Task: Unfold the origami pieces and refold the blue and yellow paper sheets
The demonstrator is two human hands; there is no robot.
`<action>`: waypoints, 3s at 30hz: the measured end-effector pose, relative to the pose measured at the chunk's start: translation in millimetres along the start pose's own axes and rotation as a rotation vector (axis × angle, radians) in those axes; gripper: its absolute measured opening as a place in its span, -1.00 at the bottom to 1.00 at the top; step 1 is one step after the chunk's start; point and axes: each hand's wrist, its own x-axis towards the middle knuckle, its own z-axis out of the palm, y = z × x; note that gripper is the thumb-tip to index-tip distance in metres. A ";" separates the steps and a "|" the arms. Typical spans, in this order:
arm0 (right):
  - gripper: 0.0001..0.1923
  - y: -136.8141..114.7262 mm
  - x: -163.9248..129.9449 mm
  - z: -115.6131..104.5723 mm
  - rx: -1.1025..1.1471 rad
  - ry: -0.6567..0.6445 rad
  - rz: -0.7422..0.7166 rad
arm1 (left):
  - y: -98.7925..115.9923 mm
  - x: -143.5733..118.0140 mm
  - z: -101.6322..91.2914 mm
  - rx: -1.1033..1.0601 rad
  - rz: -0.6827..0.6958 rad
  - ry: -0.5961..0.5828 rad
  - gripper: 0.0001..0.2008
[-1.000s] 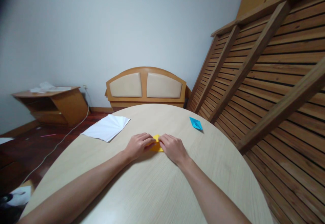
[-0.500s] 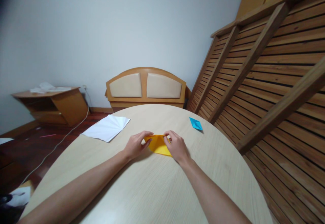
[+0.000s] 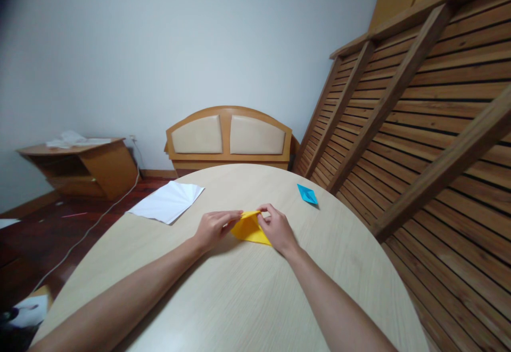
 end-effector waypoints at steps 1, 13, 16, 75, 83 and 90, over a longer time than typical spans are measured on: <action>-0.82 0.4 0.2 -0.6 -0.013 0.002 0.002 | -0.3 -0.1 -0.2 0.002 0.004 -0.004 -0.81; -0.72 -1.4 2.6 -15.1 -0.149 0.027 -0.042 | 3.9 1.3 -2.0 0.006 0.047 -0.112 -0.74; -0.69 -3.1 2.0 -13.3 -0.092 0.013 -0.009 | 5.0 1.3 -2.6 0.017 0.053 -0.134 -0.73; -0.65 1.9 -7.9 -1.1 -0.480 -0.327 -0.253 | -7.8 -8.2 5.5 0.015 -0.209 -0.482 -0.54; -0.59 -2.8 -6.9 -2.6 -0.494 -0.353 -0.234 | -0.5 -5.1 -1.4 0.027 -0.320 -0.648 -0.30; -0.51 -4.8 -5.6 -3.6 -0.518 -0.395 -0.200 | 7.3 -0.9 -4.7 -0.001 -0.386 -0.801 -0.19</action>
